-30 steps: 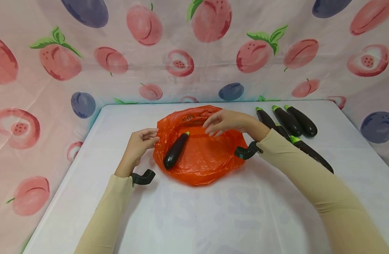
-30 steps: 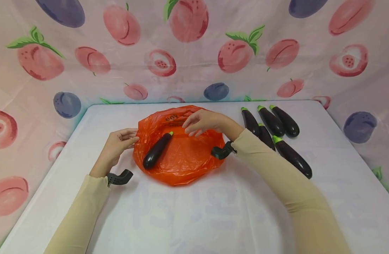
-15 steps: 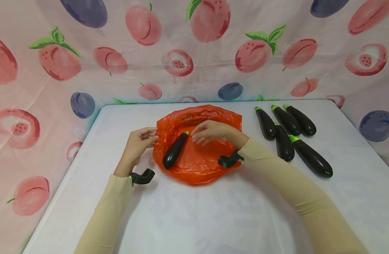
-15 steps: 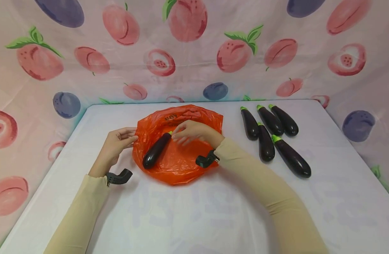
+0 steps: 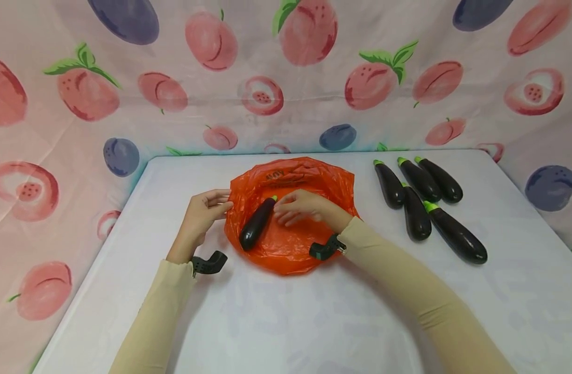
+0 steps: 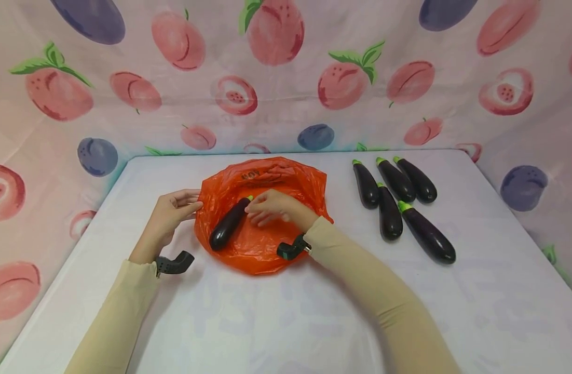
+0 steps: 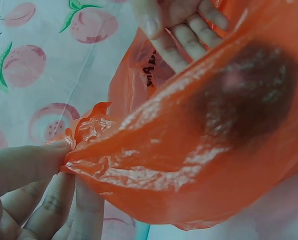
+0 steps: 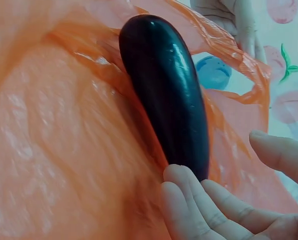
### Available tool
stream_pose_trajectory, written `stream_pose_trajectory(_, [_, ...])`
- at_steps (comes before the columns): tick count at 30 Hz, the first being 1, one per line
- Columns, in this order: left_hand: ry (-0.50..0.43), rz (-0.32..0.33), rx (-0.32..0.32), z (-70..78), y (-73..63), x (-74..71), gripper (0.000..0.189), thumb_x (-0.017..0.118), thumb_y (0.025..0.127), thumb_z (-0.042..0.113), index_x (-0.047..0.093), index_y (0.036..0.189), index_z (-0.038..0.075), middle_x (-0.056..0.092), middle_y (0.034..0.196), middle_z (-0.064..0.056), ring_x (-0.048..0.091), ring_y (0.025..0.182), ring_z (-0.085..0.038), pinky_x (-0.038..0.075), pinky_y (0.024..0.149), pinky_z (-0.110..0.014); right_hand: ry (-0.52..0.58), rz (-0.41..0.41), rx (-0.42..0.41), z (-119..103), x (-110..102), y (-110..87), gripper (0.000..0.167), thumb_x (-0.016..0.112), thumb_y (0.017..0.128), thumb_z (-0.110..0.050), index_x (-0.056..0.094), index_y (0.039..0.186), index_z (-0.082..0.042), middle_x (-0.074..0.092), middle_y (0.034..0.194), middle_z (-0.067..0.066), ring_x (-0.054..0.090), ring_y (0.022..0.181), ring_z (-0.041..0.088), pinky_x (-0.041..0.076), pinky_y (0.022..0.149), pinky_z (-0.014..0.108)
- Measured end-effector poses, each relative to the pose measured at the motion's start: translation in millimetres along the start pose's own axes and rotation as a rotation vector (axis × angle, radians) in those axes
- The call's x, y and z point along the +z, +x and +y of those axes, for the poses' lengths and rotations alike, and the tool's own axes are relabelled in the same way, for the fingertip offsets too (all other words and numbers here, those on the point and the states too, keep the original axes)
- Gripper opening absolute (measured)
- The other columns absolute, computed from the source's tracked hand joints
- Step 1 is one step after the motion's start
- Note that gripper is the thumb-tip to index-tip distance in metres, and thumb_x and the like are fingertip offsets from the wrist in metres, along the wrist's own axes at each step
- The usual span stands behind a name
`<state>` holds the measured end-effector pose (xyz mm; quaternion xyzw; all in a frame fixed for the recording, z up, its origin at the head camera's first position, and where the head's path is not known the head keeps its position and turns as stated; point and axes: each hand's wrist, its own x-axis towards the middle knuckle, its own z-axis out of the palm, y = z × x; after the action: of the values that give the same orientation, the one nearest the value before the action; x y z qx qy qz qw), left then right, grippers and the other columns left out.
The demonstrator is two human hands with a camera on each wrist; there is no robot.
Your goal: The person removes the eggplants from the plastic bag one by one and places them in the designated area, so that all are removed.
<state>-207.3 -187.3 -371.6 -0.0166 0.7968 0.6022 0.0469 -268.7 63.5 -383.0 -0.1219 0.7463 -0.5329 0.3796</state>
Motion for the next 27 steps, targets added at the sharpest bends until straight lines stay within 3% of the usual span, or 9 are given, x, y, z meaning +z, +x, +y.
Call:
stream_pose_trajectory(15, [0.008,0.001,-0.007,1.2,-3.4,-1.5,0.038,0.061,0.090,0.010,0.055,0.126,-0.002,0.065,0.100,-0.003,0.063,0.076,0.000,0.057,0.072,-0.019,0.110,-0.001,0.059,10,19,14.2,0.037,0.055,0.095,-0.015,0.054,0.125,0.007,0.060,0.121,0.026,0.067,0.100,0.027,0.054,0.090,0.038])
stream_pose_trajectory(22, [-0.004,0.004,0.003,2.8,-5.0,-1.8,0.038,0.061,0.090,0.008,0.055,0.126,-0.004,0.065,0.097,-0.001,0.063,0.076,0.001,0.056,0.072,-0.018,0.167,0.076,0.101,5,28,21.2,0.039,0.059,0.093,-0.020,0.056,0.121,0.007,0.064,0.114,0.022,0.069,0.086,0.021,0.055,0.086,0.036])
stream_pose_trajectory(27, [-0.005,0.004,0.009,3.4,-5.6,-2.3,0.038,0.061,0.090,0.009,0.054,0.126,-0.004,0.065,0.096,0.001,0.062,0.078,0.001,0.056,0.072,-0.018,0.176,0.113,0.114,1,33,24.9,0.041,0.061,0.092,-0.020,0.056,0.121,0.007,0.064,0.115,0.023,0.069,0.086,0.022,0.056,0.085,0.035])
